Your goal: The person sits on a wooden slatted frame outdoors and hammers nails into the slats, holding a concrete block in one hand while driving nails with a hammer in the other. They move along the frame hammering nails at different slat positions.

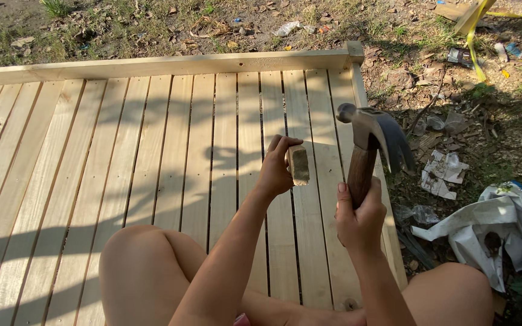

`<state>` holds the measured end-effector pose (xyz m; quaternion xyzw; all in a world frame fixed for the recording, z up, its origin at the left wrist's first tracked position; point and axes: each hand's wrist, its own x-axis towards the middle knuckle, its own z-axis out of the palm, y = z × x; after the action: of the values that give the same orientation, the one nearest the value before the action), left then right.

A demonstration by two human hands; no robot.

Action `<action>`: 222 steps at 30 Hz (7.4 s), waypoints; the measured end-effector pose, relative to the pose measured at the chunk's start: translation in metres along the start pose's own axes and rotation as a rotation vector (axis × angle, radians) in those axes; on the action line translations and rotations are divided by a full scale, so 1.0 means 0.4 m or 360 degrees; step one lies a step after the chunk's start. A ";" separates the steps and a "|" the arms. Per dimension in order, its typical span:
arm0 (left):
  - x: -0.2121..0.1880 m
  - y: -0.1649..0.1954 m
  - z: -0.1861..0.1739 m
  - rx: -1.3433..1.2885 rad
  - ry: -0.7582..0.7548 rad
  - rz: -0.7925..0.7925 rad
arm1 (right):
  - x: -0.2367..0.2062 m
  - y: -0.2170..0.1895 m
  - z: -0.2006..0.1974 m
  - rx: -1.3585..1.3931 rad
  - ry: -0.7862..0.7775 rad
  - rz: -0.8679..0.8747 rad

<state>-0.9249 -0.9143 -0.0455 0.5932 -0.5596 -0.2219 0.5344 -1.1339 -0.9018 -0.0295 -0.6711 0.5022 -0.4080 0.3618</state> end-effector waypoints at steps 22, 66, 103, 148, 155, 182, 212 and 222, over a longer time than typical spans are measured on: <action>-0.024 0.113 0.006 0.0177 0.0031 -0.0011 | -0.053 0.091 -0.123 0.0669 -0.0342 0.1219; -0.017 0.095 0.148 0.0020 0.0232 0.0126 | -0.239 -0.008 -0.184 -0.0137 0.0280 -0.1038; 0.019 0.074 0.160 0.0108 0.0073 0.0046 | -0.172 0.068 -0.186 0.0851 0.0173 0.0229; 0.074 0.038 0.114 -0.0167 -0.0085 -0.0022 | -0.010 0.202 -0.006 -0.0606 -0.0407 0.0577; 0.077 0.023 0.116 -0.0188 -0.0135 -0.0049 | -0.021 0.112 -0.063 0.0370 0.0168 -0.0132; 0.094 0.061 0.077 -0.0243 -0.0213 -0.0079 | 0.011 0.157 0.026 -0.0698 -0.0449 0.0405; -0.185 -0.012 -0.083 0.0506 0.0226 -0.1601 | -0.010 0.118 0.088 -0.0556 -0.0378 0.0022; -0.140 -0.002 0.026 0.0497 0.0192 -0.1604 | 0.020 0.108 0.075 0.0013 -0.0513 0.0916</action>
<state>-0.9490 -0.8681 -0.0685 0.8729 -0.1997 -0.3307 0.2979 -1.1214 -0.9172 -0.0788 -0.5562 0.6057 -0.1796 0.5399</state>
